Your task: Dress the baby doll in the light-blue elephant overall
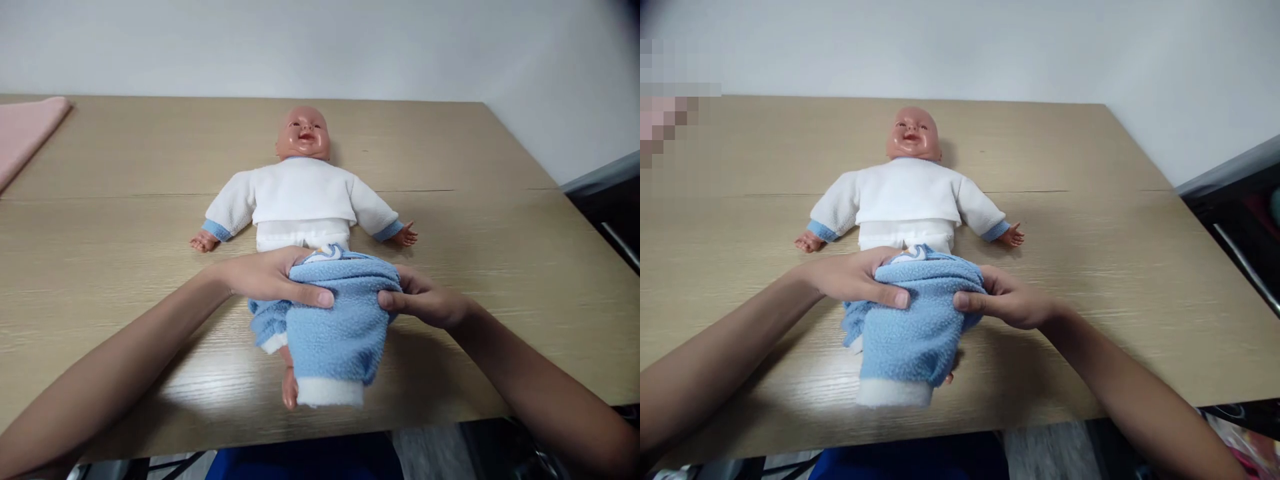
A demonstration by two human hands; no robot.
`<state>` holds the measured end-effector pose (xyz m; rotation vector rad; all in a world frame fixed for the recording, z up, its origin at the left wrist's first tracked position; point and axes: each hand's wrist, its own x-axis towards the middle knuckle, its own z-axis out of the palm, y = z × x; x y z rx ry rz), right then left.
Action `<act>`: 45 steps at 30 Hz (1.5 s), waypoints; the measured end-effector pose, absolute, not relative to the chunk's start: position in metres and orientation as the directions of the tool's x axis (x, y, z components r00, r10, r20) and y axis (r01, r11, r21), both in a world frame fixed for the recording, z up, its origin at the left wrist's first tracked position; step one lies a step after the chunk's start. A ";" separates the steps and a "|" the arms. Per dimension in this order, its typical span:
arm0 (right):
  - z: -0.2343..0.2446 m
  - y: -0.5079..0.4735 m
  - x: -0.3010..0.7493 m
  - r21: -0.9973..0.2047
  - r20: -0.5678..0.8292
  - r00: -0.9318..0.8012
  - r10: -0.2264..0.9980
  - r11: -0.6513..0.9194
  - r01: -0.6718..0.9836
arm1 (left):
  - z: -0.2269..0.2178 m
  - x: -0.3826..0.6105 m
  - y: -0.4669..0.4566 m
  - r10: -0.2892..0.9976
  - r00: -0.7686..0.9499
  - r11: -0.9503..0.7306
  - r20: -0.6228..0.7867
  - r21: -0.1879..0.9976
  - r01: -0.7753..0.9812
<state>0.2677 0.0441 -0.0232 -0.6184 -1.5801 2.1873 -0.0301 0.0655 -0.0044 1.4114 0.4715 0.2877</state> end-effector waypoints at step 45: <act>-0.026 -0.110 0.241 -0.916 -0.204 -0.103 0.974 -0.152 0.372 | 0.002 0.006 0.004 0.629 0.747 -0.431 -0.216 0.703 0.566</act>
